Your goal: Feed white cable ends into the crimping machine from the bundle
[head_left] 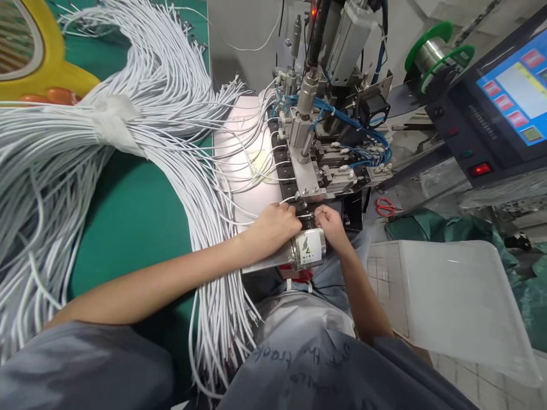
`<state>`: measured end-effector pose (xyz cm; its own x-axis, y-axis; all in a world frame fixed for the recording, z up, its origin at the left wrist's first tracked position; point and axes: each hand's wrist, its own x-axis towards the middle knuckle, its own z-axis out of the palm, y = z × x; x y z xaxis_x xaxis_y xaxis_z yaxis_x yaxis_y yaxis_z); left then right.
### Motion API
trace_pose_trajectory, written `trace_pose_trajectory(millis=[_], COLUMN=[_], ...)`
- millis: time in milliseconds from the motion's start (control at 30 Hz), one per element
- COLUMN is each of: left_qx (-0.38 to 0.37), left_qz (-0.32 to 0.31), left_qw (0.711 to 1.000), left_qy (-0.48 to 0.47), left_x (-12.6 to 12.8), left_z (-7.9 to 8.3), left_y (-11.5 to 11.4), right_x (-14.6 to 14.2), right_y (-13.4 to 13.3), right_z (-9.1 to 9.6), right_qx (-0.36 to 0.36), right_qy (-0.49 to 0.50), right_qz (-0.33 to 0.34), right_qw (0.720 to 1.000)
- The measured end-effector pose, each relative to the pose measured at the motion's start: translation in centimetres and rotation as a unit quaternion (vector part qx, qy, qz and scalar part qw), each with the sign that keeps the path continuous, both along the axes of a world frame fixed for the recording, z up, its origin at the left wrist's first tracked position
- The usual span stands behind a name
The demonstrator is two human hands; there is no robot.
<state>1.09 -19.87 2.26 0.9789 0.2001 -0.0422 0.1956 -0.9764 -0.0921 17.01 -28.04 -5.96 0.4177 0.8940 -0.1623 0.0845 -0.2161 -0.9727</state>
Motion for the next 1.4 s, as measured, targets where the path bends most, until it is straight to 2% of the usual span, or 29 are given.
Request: trace_pose_trajectory(millis=[100,267,333,467,567,600,633,700,767,833,967,1100,1200,1333,1400], left_qx=[-0.004,-0.025,-0.036,-0.055,-0.05,-0.041,-0.033,-0.025,-0.022,-0.021,-0.02,-0.013,-0.012,-0.05,-0.086], left_qz=[-0.007,-0.012,-0.01,0.007,0.043,0.058,0.064,0.061,0.057,0.061,0.066,0.067,0.059,-0.007,-0.06], left_qw=[1.0,0.999,0.999,0.998,0.997,0.997,0.997,0.998,0.998,0.998,0.997,0.998,0.998,0.998,0.993], left_qy=[-0.002,-0.022,-0.035,-0.038,-0.038,-0.035,-0.031,-0.018,-0.01,-0.011,-0.02,-0.013,-0.022,-0.043,-0.049], left_x=[0.0,-0.6,-0.8,-1.0,-0.8,-0.8,-0.7,-0.6,-0.5,-0.4,-0.4,-0.4,-0.3,-0.4,-0.5], left_z=[0.0,-0.1,-0.2,-0.6,-0.6,-0.5,-0.5,-0.4,-0.4,-0.5,-0.8,-0.9,-0.4,0.7,1.1], left_y=[0.1,0.6,0.8,1.2,1.6,1.7,1.8,2.0,2.1,2.2,2.3,2.2,1.5,-0.7,-2.0], right_x=[-0.1,-0.4,-0.1,-0.4,-3.0,-4.3,-5.8,-9.0,-11.9,-14.0,-15.4,-15.4,-15.5,-15.7,-15.6], right_y=[-0.1,0.1,0.2,-1.3,-3.7,-4.5,-5.2,-6.2,-6.5,-6.3,-5.5,-5.3,-5.6,-6.2,-6.4], right_z=[0.0,-0.4,-0.4,1.3,3.4,4.0,4.4,4.5,3.9,2.9,1.9,2.3,3.0,3.7,3.6], right_qx=[0.005,0.018,0.013,0.033,0.06,0.063,0.063,0.041,-0.009,-0.043,-0.052,-0.049,-0.037,-0.041,-0.04], right_qy=[0.003,-0.006,-0.032,-0.121,-0.221,-0.236,-0.237,-0.193,-0.109,-0.042,-0.025,-0.039,-0.112,-0.263,-0.276], right_qz=[-0.029,0.009,-0.003,-0.114,-0.174,-0.166,-0.127,0.011,0.146,0.193,0.203,0.225,0.22,0.182,0.157], right_qw=[1.0,1.0,0.999,0.985,0.958,0.955,0.961,0.98,0.983,0.979,0.977,0.972,0.968,0.947,0.947])
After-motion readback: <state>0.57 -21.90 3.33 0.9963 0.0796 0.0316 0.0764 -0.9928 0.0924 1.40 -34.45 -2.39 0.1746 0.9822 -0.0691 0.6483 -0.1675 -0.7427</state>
